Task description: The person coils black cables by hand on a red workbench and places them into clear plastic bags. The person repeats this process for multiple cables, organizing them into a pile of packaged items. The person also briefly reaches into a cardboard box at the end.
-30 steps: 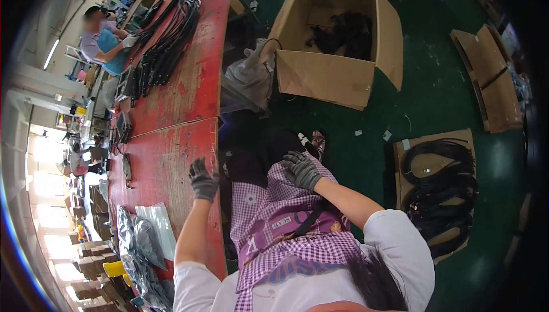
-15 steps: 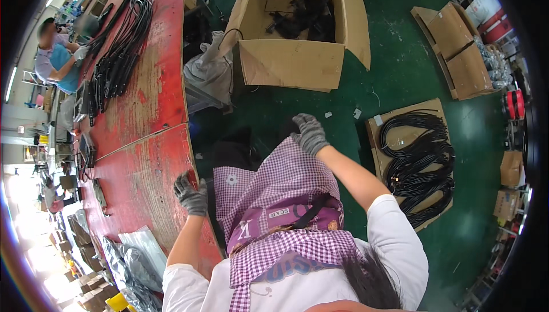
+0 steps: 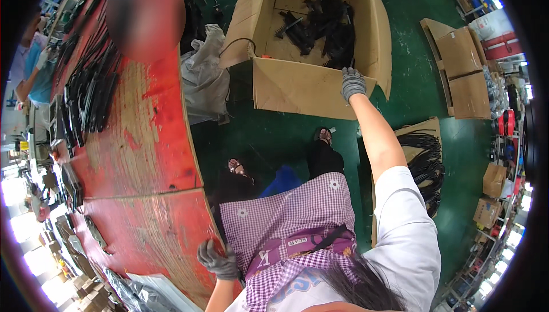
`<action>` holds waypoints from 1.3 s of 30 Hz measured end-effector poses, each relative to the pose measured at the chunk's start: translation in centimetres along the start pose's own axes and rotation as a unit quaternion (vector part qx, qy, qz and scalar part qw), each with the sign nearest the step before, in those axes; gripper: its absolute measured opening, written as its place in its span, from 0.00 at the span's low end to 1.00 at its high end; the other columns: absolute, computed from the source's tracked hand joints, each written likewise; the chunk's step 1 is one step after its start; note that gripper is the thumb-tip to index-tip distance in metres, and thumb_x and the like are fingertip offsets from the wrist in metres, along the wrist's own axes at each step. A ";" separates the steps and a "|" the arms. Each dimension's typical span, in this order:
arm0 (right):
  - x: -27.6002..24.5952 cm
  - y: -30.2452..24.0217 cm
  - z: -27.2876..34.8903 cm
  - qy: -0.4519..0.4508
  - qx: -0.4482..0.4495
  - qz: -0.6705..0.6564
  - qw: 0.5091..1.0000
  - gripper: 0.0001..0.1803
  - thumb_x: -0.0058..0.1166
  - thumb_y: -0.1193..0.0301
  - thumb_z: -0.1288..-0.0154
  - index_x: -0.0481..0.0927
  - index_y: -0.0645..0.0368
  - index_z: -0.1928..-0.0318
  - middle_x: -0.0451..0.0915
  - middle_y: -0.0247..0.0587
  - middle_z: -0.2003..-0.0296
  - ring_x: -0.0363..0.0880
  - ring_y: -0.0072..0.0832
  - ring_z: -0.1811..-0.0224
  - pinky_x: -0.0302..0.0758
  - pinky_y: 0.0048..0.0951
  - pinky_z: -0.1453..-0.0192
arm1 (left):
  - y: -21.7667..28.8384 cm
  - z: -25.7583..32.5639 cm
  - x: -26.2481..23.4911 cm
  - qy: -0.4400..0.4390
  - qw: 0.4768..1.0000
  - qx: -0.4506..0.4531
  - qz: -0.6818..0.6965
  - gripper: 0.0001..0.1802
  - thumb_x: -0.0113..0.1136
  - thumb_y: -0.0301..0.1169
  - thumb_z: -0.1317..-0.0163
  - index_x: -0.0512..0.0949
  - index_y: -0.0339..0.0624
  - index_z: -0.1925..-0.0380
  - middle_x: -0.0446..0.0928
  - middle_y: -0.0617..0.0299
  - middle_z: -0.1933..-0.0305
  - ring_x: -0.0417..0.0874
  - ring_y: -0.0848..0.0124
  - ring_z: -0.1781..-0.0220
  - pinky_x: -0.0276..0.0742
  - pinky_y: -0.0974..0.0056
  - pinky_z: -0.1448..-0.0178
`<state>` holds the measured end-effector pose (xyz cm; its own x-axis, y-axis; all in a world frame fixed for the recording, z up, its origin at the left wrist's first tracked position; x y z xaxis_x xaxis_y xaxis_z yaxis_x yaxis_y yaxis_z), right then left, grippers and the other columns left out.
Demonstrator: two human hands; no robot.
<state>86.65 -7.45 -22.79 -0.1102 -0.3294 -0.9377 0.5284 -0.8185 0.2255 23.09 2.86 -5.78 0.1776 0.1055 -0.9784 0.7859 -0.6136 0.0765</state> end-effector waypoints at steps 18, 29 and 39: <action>4.1 -1.3 1.3 -0.234 -0.200 -0.068 0.949 0.11 0.48 0.66 0.45 0.80 0.51 0.62 0.81 0.43 0.65 0.81 0.36 0.61 0.76 0.37 0.59 | 8.9 -8.2 -0.5 -0.397 0.900 -0.162 -0.079 0.29 0.62 0.42 0.59 0.67 0.42 0.56 0.65 0.49 0.50 0.62 0.51 0.43 0.58 0.52 0.39; 2.1 0.4 1.6 -0.324 -0.241 -0.191 0.895 0.16 0.52 0.58 0.47 0.78 0.54 0.61 0.79 0.45 0.61 0.75 0.37 0.53 0.69 0.40 0.50 | 30.1 -34.6 11.2 -0.296 0.916 0.193 0.190 0.12 0.56 0.31 0.49 0.71 0.45 0.63 0.72 0.54 0.62 0.73 0.53 0.59 0.70 0.53 0.55; 7.7 4.3 -8.5 -0.258 -0.047 -0.101 0.960 0.16 0.39 0.68 0.40 0.76 0.47 0.54 0.74 0.41 0.53 0.70 0.39 0.48 0.67 0.37 0.46 | 40.1 -55.9 41.8 -0.441 0.875 0.198 -0.037 0.17 0.50 0.34 0.46 0.73 0.50 0.55 0.74 0.49 0.54 0.75 0.54 0.52 0.72 0.54 0.49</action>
<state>95.21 -9.56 -31.30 -0.6072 -0.3778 -0.6990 0.5233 -0.8522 0.0060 95.18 26.40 -32.91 -0.5277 -0.3812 -0.7591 0.4779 -0.8720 0.1057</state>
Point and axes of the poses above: each hand's wrist, its own z-axis away from the middle knuckle, its own x-axis out of the palm, y = z × x, the point moved 5 cm from there along -z, towards the middle knuckle
